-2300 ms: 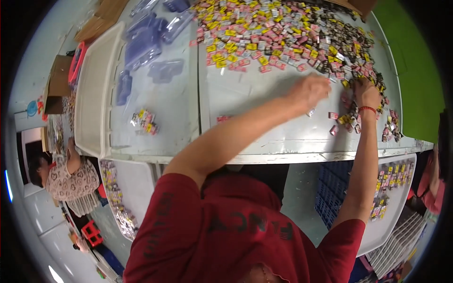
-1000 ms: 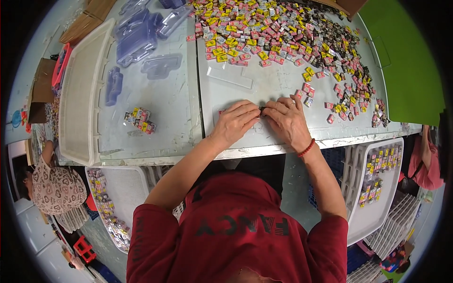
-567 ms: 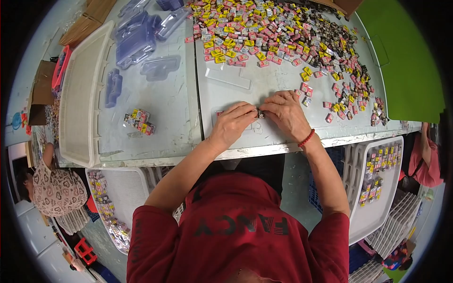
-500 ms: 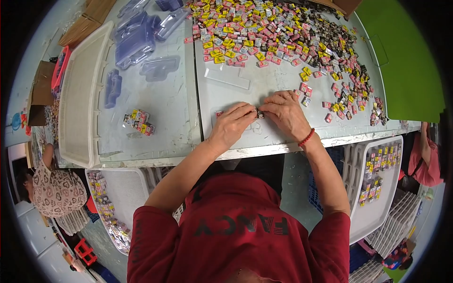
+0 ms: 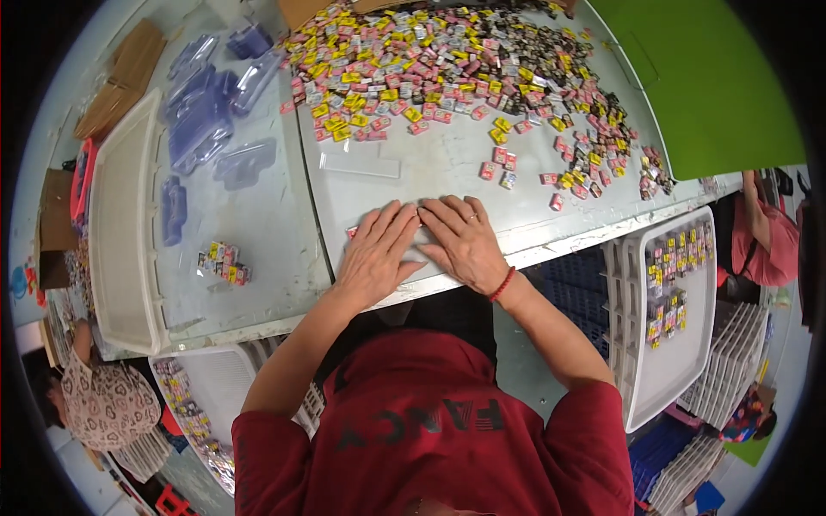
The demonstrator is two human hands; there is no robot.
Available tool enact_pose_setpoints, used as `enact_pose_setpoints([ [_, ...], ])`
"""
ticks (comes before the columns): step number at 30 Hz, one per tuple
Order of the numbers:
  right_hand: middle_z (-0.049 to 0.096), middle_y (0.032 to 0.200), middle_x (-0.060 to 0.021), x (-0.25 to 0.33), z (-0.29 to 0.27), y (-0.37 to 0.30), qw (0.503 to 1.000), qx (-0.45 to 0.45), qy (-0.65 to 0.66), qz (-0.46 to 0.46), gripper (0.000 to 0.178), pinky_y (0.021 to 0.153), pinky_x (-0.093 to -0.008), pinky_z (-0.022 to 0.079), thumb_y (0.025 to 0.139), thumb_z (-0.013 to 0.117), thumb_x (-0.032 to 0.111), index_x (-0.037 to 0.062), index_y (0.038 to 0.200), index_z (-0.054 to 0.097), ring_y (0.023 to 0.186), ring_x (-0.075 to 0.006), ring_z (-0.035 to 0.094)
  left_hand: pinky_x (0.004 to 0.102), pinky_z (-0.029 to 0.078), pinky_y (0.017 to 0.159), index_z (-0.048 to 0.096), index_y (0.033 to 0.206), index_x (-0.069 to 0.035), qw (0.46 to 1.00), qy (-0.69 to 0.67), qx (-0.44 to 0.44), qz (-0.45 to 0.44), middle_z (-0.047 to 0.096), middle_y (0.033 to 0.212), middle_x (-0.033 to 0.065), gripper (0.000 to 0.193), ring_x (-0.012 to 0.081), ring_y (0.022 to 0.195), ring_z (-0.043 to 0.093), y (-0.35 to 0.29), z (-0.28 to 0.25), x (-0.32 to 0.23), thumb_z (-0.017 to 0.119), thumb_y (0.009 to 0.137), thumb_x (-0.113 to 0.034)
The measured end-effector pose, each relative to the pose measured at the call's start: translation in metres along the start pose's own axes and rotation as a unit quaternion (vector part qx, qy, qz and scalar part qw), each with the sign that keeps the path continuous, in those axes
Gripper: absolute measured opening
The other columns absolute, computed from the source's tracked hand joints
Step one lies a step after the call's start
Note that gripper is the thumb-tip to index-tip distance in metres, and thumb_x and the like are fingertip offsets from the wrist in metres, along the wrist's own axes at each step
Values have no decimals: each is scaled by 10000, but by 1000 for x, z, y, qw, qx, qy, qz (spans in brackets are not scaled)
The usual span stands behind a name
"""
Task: Sort small colorful toy pieces and place them into clear plastic containers for packaging.
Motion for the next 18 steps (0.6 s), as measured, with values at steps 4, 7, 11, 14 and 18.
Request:
enact_pose_setpoints([
  [4, 536, 1213, -169, -8, -26, -11, 996, -77, 26, 33, 468, 926, -457, 412, 767, 703, 135, 6, 1194, 561, 1093, -347, 513, 442, 379, 1006, 511, 1240, 25, 996, -65, -58, -32, 497, 1310, 169, 555, 350, 1222, 453, 6, -18, 3, 721, 769, -180],
  [7, 580, 1133, -161, -48, -50, -34, 984, -140, -53, 97, 403, 888, -433, 435, 750, 707, 82, 18, 1132, 596, 1022, -348, 548, 391, 447, 938, 571, 1156, -12, 985, -88, -140, -38, 534, 1254, 142, 391, 326, 1139, 523, 19, -15, 19, 691, 797, -111],
  [11, 619, 1029, -149, -90, -72, -32, 968, -151, -84, 184, 288, 853, -408, 448, 751, 698, 40, 21, 1027, 617, 966, -330, 571, 363, 485, 868, 613, 1028, -18, 979, -128, -157, 27, 588, 1116, 106, 249, 279, 1034, 571, 99, 7, -2, 678, 790, -55],
  [14, 630, 1003, -110, -106, -66, -25, 966, -142, -76, 203, 222, 862, -405, 419, 764, 688, 71, 41, 976, 631, 935, -310, 562, 369, 490, 848, 629, 983, -8, 981, -147, -117, 48, 601, 1060, 109, 223, 274, 1003, 572, 133, 36, -3, 687, 771, -46],
  [18, 635, 976, -95, -106, -60, -31, 965, -145, -101, 195, 217, 869, -413, 415, 775, 686, 88, 46, 981, 634, 943, -300, 563, 360, 487, 848, 645, 983, -7, 985, -125, -103, 67, 614, 1036, 95, 227, 265, 989, 570, 133, 51, -1, 690, 768, -62],
])
Point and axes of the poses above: each hand's wrist, its own y-axis towards the middle knuckle, its own z-axis out of the palm, x = y × z, the point moved 8 cm from there along y, towards the middle knuckle
